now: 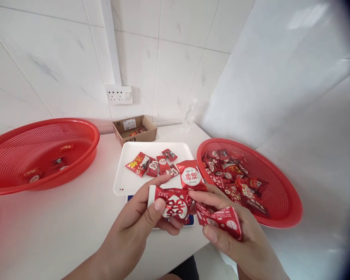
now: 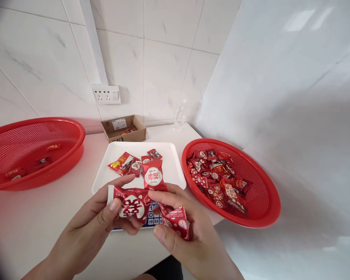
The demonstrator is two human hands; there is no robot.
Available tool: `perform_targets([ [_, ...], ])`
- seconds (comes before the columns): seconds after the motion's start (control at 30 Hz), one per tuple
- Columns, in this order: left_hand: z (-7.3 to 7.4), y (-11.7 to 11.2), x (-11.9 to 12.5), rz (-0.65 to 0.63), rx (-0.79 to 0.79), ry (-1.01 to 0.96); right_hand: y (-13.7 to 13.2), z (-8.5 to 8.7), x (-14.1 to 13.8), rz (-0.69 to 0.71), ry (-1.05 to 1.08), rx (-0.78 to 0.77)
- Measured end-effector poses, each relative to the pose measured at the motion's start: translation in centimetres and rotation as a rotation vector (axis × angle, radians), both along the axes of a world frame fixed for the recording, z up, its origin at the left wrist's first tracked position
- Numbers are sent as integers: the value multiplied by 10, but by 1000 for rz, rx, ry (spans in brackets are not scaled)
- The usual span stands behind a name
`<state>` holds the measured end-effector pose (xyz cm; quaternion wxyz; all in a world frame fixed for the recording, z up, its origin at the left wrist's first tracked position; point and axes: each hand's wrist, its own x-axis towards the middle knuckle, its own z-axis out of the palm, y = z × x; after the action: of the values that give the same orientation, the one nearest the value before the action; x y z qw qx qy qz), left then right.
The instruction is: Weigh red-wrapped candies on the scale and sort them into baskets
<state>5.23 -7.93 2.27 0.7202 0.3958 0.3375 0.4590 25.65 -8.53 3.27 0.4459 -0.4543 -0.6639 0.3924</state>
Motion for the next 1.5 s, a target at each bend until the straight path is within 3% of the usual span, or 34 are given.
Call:
perform_targets([
  [0.17, 2, -1, -2, 34, -67, -10, -1, -7, 13, -142, -125, 26],
  [0.3, 4, -2, -6, 66, -74, 60, 7, -12, 32, -464, -194, 2],
  [0.4, 3, -5, -9, 56, -73, 141, 24, -23, 56, -655, -422, -15],
  [0.57, -14, -5, -9, -73, -21, 338, 42, -51, 82, -736, -765, -112],
  [0.67, -27, 0, -2, -130, 19, 396, 29, -57, 61, -599, -648, 5],
  [0.73, -32, 1, 4, -130, 41, 386, 15, -57, 36, -299, -461, 42],
  [0.8, -34, 1, 8, -144, 86, 364, 5, -56, 12, 67, -335, -79],
  [0.83, -34, 0, 9, -153, 112, 360, 2, -55, 3, 160, -311, -126],
  [0.9, -34, -2, 6, -149, 128, 379, 3, -54, -4, 170, -316, -159],
  [1.0, -35, -4, -13, -37, 77, 519, 15, -54, 12, -161, -375, -94],
  [1.1, -38, -2, -47, 198, 88, 765, 31, -59, 46, -525, -455, -11],
  [1.2, -43, -1, -88, 409, 160, 1054, 43, -70, 78, -678, -619, 34],
  [1.37, -60, 5, -153, 459, 397, 1689, 54, -95, 101, -637, -759, 55],
  [1.5, -61, 12, -192, 460, 409, 1996, 57, -106, 105, -519, -770, 23],
])
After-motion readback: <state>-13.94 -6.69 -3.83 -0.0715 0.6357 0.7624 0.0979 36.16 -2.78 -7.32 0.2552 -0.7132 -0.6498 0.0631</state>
